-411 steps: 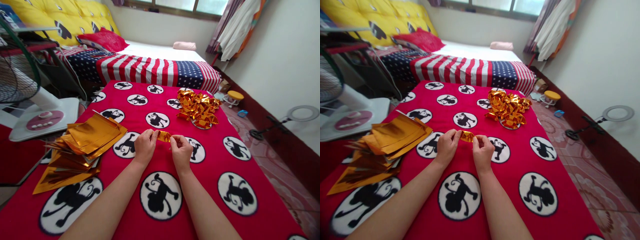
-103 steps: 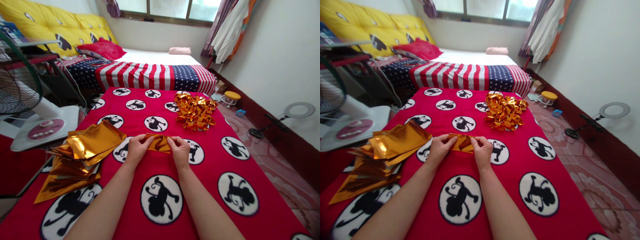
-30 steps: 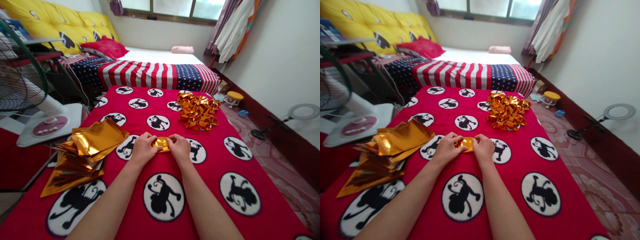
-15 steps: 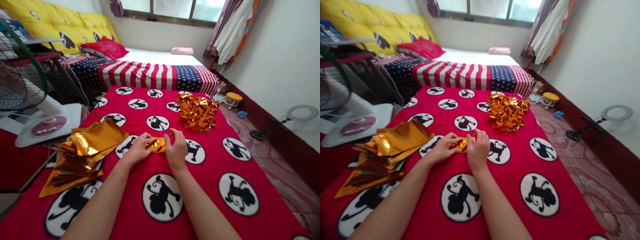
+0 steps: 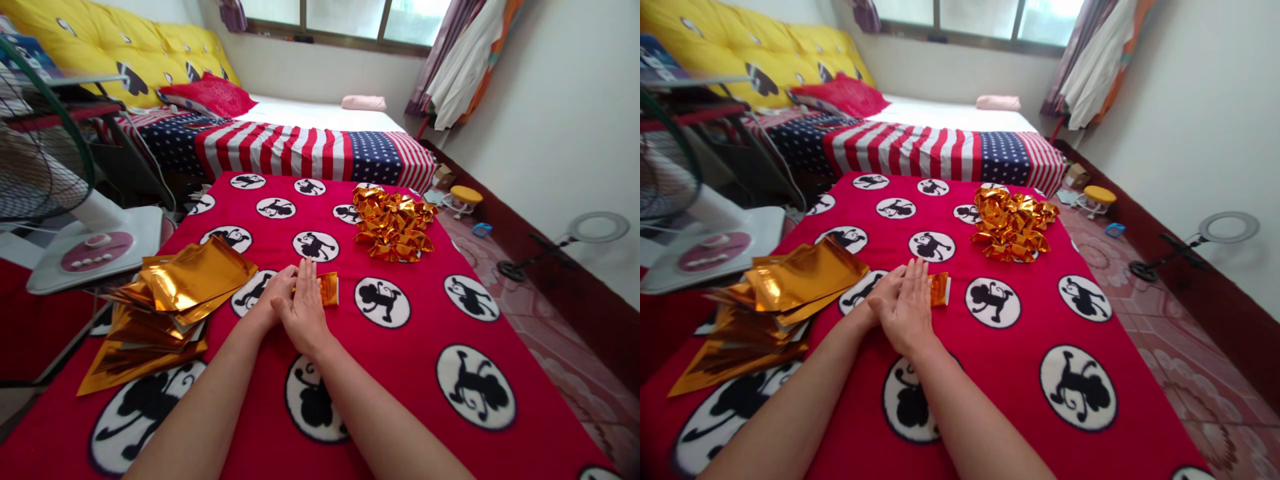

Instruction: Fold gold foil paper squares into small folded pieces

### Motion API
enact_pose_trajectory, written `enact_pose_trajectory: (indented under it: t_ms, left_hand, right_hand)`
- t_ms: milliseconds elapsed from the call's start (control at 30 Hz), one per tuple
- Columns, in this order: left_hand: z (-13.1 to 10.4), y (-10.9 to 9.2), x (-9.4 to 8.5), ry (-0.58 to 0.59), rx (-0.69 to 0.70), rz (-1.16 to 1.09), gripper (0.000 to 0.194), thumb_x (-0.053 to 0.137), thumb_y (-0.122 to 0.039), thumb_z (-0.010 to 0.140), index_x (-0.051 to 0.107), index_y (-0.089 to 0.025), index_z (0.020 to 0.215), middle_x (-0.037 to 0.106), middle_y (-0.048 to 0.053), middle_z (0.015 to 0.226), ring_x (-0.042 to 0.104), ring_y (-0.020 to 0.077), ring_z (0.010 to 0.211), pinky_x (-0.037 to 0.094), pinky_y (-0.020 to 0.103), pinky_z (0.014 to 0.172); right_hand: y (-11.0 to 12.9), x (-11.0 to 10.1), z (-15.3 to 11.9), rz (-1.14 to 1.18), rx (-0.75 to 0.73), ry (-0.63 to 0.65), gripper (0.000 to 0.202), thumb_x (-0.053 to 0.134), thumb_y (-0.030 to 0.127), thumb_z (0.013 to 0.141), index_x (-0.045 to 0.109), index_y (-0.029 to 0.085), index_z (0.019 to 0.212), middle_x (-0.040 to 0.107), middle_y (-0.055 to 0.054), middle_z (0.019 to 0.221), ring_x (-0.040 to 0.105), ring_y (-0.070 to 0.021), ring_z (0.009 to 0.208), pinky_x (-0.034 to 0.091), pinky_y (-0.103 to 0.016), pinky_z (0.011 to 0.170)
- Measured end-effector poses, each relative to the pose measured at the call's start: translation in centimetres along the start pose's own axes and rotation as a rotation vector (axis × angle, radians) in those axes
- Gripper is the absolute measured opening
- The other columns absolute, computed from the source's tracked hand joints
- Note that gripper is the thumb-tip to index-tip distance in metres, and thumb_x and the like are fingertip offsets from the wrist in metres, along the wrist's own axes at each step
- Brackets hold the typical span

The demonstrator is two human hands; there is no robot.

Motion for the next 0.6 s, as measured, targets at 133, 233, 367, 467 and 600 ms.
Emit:
enact_pose_trajectory:
  t_ms: [133,233,367,467,600]
  left_hand:
    - [-0.4,-0.9,-0.2,0.028,0.053,0.033,0.014,0.062,-0.020,0.074,0.072,-0.016,0.083,0.061,0.007,0.096,0.058,0.0202,0.088,0.046,0.032,0.082]
    - [-0.5,-1.4,-0.5,0.014,0.054,0.043,0.018,0.063,-0.020,0.075,0.073,-0.017,0.090,0.060,0.006,0.095,0.058,0.0188,0.088,0.047,0.031,0.082]
    - [-0.8,-1.9,-0.7,0.028,0.039,0.046,0.032,0.068,-0.024,0.076,0.071,-0.021,0.107,0.060,0.005,0.100,0.058,0.0183,0.090,0.048,0.030,0.083]
    - [-0.9,-1.9,-1.0,0.039,0.021,0.044,0.040,0.070,-0.025,0.075,0.069,-0.025,0.115,0.060,0.004,0.104,0.059,0.0185,0.094,0.048,0.030,0.086]
    - [-1.0,-2.4,-1.5,0.075,-0.003,0.079,0.042,0.068,-0.022,0.077,0.067,-0.026,0.119,0.061,0.004,0.107,0.060,0.0189,0.096,0.048,0.032,0.090]
  right_hand:
    - [-1.1,-0.5,-0.6,-0.119,0.020,0.105,0.094,0.034,0.066,0.090,0.007,0.002,0.153,0.001,-0.018,0.160,-0.004,-0.0258,0.149,0.012,-0.049,0.119]
    - [-1.9,-1.1,-1.1,-0.207,0.026,0.164,0.092,0.035,0.065,0.091,0.009,0.001,0.152,0.000,-0.017,0.160,-0.003,-0.0252,0.149,0.010,-0.047,0.120]
    - [-3.1,-2.3,-1.9,-0.346,0.005,0.220,0.091,0.038,0.066,0.089,0.014,0.005,0.153,0.003,-0.014,0.160,-0.001,-0.0246,0.149,0.007,-0.046,0.120]
    - [-4.2,-3.4,-2.4,-0.454,0.013,0.222,0.088,0.039,0.065,0.089,0.018,0.009,0.153,0.004,-0.012,0.160,0.000,-0.0249,0.149,0.006,-0.048,0.120]
    - [-4.6,-3.9,-2.7,-0.513,-0.036,0.211,0.069,0.031,0.051,0.097,0.018,0.014,0.153,0.009,-0.008,0.161,0.003,-0.0228,0.149,0.007,-0.048,0.119]
Point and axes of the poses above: each hand's wrist, its own z-axis towards the middle knuckle, its own x-axis out of the palm, y = z × x, the point moved 7 cm from there along z, towards the middle knuckle
